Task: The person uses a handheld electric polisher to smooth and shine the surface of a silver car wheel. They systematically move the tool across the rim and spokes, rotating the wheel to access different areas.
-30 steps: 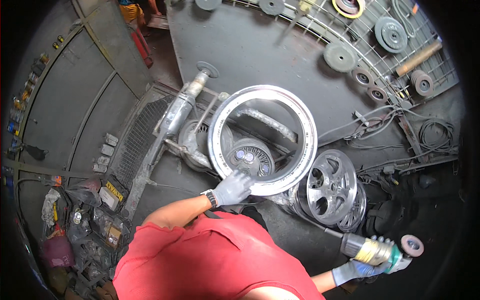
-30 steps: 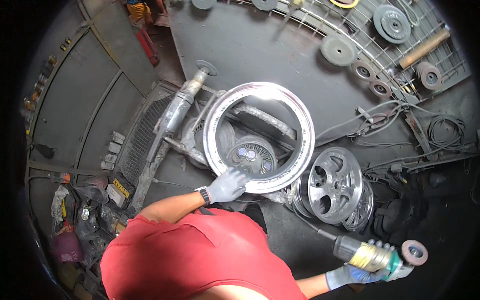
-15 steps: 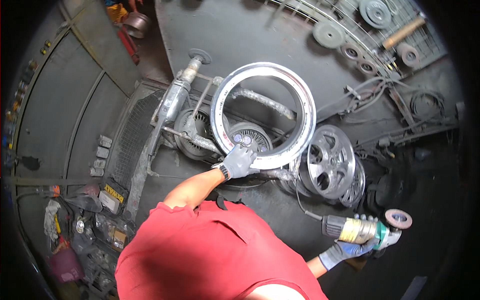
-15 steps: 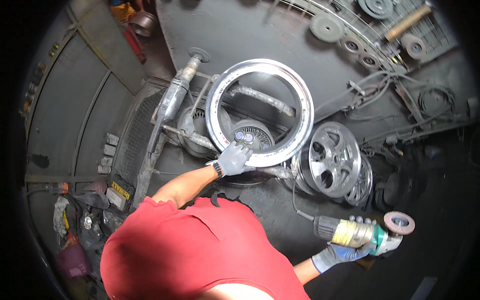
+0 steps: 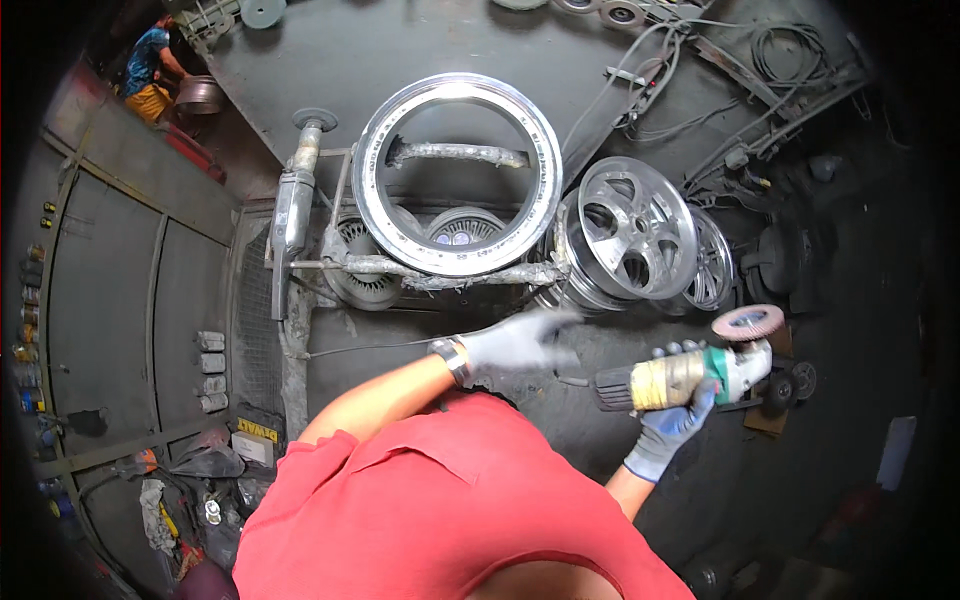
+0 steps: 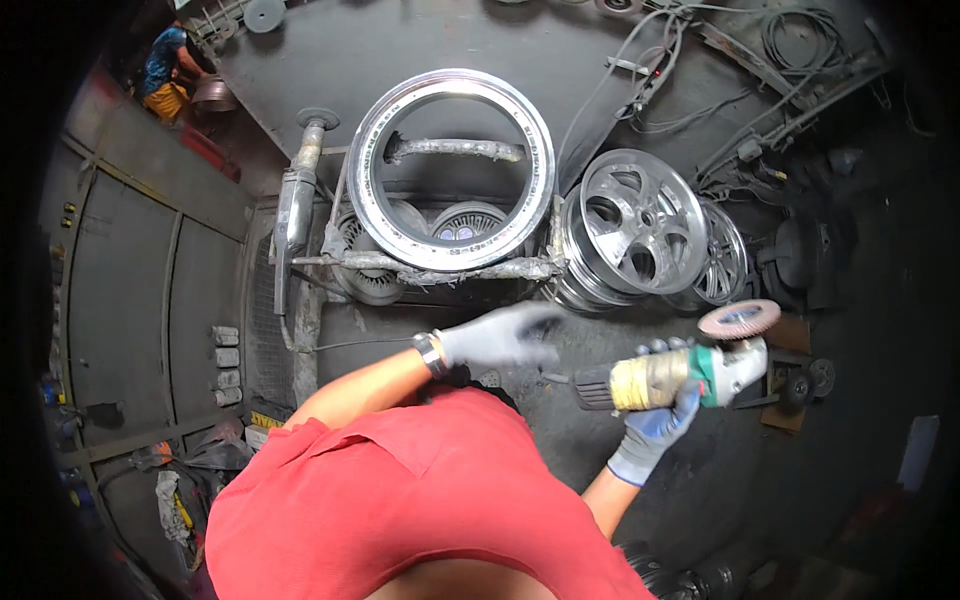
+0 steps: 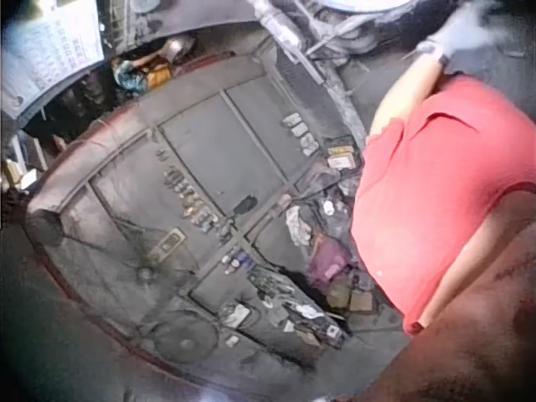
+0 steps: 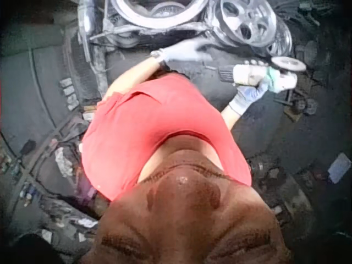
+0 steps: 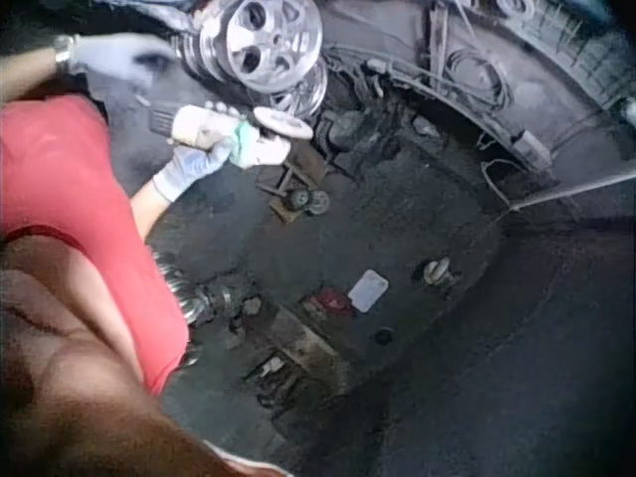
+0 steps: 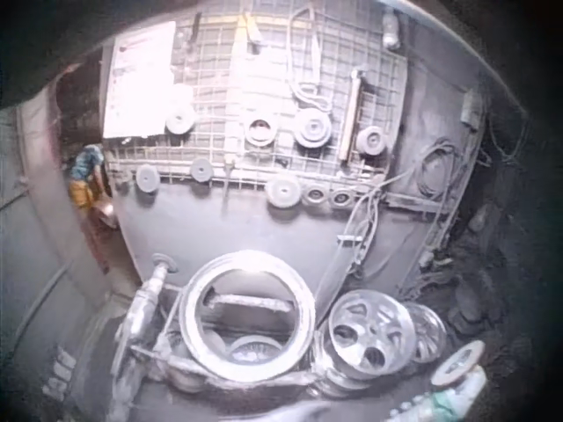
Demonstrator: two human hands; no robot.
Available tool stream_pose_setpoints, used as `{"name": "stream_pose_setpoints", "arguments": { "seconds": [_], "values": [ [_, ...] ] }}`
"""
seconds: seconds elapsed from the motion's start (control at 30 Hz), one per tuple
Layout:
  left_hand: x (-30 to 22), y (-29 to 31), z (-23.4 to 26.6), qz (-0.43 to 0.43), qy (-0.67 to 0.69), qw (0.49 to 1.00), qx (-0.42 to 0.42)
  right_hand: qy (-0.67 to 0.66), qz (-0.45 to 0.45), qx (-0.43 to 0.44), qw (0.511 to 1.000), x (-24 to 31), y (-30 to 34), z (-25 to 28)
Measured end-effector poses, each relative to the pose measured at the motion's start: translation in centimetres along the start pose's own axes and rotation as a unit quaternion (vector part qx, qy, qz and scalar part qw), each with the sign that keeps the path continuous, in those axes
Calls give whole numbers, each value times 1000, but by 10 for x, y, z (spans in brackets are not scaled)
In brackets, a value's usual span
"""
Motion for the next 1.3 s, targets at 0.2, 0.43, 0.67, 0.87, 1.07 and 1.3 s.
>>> {"name": "stream_pose_setpoints", "arguments": {
  "seconds": [0.2,0.43,0.67,0.87,1.07,1.3],
  "values": [
    [-51,-41,-85,-16,17,997,76,30,-35,-51,998,-31,15,26],
    [-74,-68,-150,-128,-23,981,141,149,13,-103,983,46,63,48],
    [52,-81,-206,-91,-301,907,281,197,203,-119,952,166,121,22],
    [217,-57,-194,189,-288,860,377,307,288,-169,891,226,150,-8],
    [275,-7,-111,305,-198,914,179,306,317,-113,890,268,149,3],
    [333,152,-22,505,-45,853,-124,278,291,-92,911,265,121,10]
  ]
}}
Point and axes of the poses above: each hand's wrist, its own y-axis away from the middle knuckle, its own z-axis out of the back of the hand, x = y × z, the point moved 6 cm from there along -y, towards the middle knuckle, and after that the axes turned 15 degrees about x, right-handed, at the moved point
